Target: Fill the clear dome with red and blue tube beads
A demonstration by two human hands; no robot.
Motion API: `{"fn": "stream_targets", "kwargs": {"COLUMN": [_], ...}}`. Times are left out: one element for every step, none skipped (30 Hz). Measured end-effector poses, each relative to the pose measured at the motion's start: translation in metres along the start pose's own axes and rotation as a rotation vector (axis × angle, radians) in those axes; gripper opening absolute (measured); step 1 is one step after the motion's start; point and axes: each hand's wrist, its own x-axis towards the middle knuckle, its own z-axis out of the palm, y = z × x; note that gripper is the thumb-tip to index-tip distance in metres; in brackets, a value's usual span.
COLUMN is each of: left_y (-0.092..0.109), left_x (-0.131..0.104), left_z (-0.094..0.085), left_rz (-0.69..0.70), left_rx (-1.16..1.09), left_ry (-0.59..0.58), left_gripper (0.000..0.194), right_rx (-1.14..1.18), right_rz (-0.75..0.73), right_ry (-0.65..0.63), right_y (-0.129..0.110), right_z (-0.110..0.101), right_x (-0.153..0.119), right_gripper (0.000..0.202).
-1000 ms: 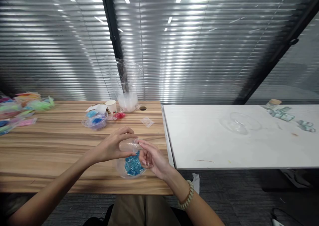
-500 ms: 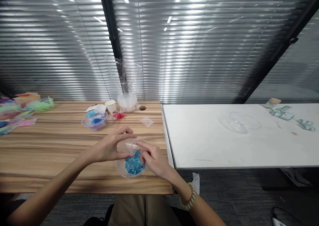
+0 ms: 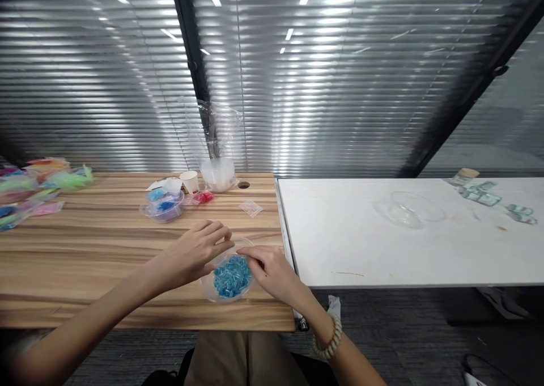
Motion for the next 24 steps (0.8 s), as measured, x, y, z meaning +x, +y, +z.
{"fn": "stream_targets", "kwargs": {"left_y": [0.001, 0.0, 0.0, -0.002, -0.004, -0.007, -0.01, -0.012, -0.014, -0.016, -0.016, -0.016, -0.014, -0.011, -0.008, -0.004, 0.0, 0.003, 0.005, 0.006, 0.007, 0.007, 0.006, 0.006], "left_x": [0.0, -0.001, -0.002, -0.003, -0.005, -0.007, -0.009, -0.01, -0.011, -0.012, -0.011, -0.011, -0.01, -0.009, -0.007, -0.006, -0.005, -0.005, -0.004, -0.003, -0.002, -0.002, -0.001, 0.0], "left_z": [0.0, 0.0, -0.002, -0.004, -0.007, -0.009, -0.01, -0.01, -0.008, -0.005, 0.0, 0.006, 0.012, 0.018, 0.024, 0.029, 0.033, 0.035, 0.037, 0.037, 0.036, 0.035, 0.034, 0.033], "left_rz": [0.01, 0.022, 0.032, 0.033, 0.023, 0.002, -0.025, -0.054, -0.08, -0.104, -0.126, -0.143, -0.161, -0.177, -0.198, -0.242, -0.294, -0.345, -0.382, -0.399, -0.401, -0.394, -0.388, -0.382], "left_rx": [-0.015, -0.043, -0.087, -0.146, -0.218, -0.304, -0.4, -0.505, -0.613, -0.721, -0.827, -0.926, -1.014, -1.09, -1.142, -1.163, -1.156, -1.122, -1.076, -1.028, -0.985, -0.953, -0.937, -0.936], "left_ry": [-0.001, 0.003, 0.012, 0.027, 0.046, 0.069, 0.094, 0.118, 0.142, 0.163, 0.182, 0.193, 0.197, 0.194, 0.192, 0.212, 0.247, 0.291, 0.334, 0.365, 0.385, 0.396, 0.4, 0.402], "left_gripper": [0.032, 0.032, 0.033, 0.036, 0.04, 0.043, 0.046, 0.047, 0.047, 0.047, 0.045, 0.043, 0.04, 0.036, 0.035, 0.036, 0.037, 0.037, 0.037, 0.035, 0.033, 0.031, 0.03, 0.028], "right_rx": [-0.006, -0.014, -0.021, -0.029, -0.034, -0.034, -0.028, -0.014, 0.009, 0.038, 0.071, 0.104, 0.131, 0.15, 0.159, 0.16, 0.158, 0.154, 0.153, 0.155, 0.162, 0.169, 0.175, 0.179], "right_rz": [-0.002, -0.001, 0.0, 0.002, 0.006, 0.011, 0.015, 0.019, 0.027, 0.039, 0.053, 0.07, 0.091, 0.113, 0.134, 0.151, 0.166, 0.176, 0.179, 0.177, 0.17, 0.16, 0.149, 0.136], "right_ry": [0.003, 0.01, 0.017, 0.027, 0.042, 0.056, 0.066, 0.071, 0.074, 0.075, 0.073, 0.07, 0.069, 0.068, 0.068, 0.069, 0.07, 0.073, 0.076, 0.073, 0.065, 0.054, 0.042, 0.031], "right_y": [0.001, 0.001, 0.002, 0.002, 0.002, 0.003, 0.003, 0.003, 0.002, 0.002, 0.001, -0.001, -0.002, -0.004, -0.006, -0.007, -0.008, -0.009, -0.009, -0.008, -0.007, -0.006, -0.006, -0.005], "right_z": [0.0, 0.0, 0.0, 0.0, 0.0, -0.001, -0.001, -0.001, -0.001, 0.0, 0.0, 0.001, 0.002, 0.003, 0.004, 0.005, 0.006, 0.007, 0.007, 0.008, 0.009, 0.009, 0.009, 0.01], "right_x": [0.0, -0.001, -0.001, 0.0, 0.0, 0.0, 0.001, 0.001, 0.003, 0.004, 0.006, 0.008, 0.011, 0.013, 0.016, 0.018, 0.019, 0.021, 0.021, 0.021, 0.021, 0.02, 0.019, 0.018], "right_gripper": [0.03, 0.03, 0.029, 0.028, 0.027, 0.026, 0.024, 0.025, 0.028, 0.032, 0.036, 0.037, 0.033, 0.028, 0.024, 0.023, 0.025, 0.027, 0.028, 0.028, 0.028, 0.029, 0.03, 0.033]}}
